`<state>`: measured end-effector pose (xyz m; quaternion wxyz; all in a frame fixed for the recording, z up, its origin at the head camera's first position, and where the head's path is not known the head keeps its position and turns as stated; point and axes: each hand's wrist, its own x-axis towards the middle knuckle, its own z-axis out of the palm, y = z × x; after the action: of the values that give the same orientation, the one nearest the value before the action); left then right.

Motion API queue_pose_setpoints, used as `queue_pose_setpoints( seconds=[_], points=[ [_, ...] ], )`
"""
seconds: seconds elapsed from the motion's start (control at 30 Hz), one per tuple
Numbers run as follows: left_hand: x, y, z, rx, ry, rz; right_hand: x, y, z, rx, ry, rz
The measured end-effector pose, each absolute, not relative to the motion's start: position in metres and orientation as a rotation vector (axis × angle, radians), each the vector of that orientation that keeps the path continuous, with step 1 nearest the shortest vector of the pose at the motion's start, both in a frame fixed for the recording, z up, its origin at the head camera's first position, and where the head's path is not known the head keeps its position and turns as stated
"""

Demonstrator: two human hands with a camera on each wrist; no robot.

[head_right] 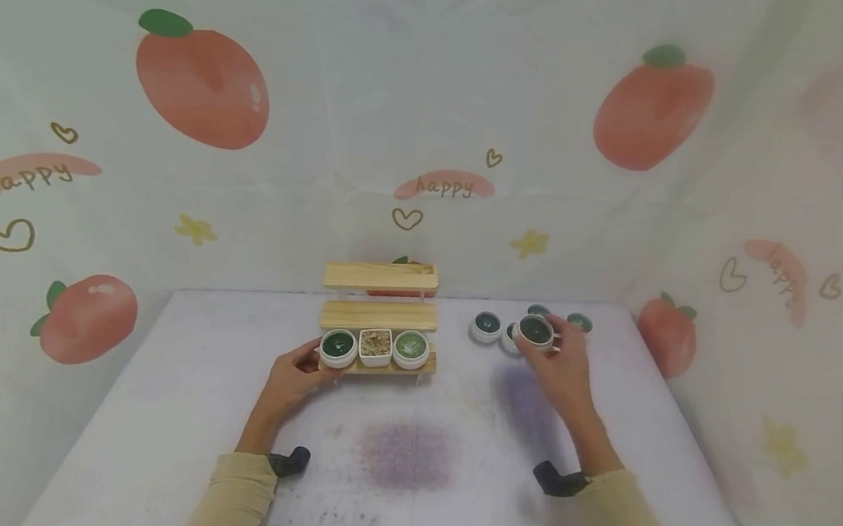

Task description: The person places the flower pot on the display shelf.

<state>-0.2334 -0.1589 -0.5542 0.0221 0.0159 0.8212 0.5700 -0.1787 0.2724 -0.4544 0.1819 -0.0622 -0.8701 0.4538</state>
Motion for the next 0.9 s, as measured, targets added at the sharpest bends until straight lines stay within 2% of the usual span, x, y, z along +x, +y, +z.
queue_pose_setpoints(
  seconds=[0.57,0.9],
  points=[
    [-0.233,-0.157,-0.550,0.057,2.564,1.735,-0.188,0.216,-0.427,0.001,-2.459,1.408],
    [-0.231,-0.157,-0.548,0.039,2.577,1.728,-0.203,0.180,-0.430,0.158,-2.429,1.359]
  ],
)
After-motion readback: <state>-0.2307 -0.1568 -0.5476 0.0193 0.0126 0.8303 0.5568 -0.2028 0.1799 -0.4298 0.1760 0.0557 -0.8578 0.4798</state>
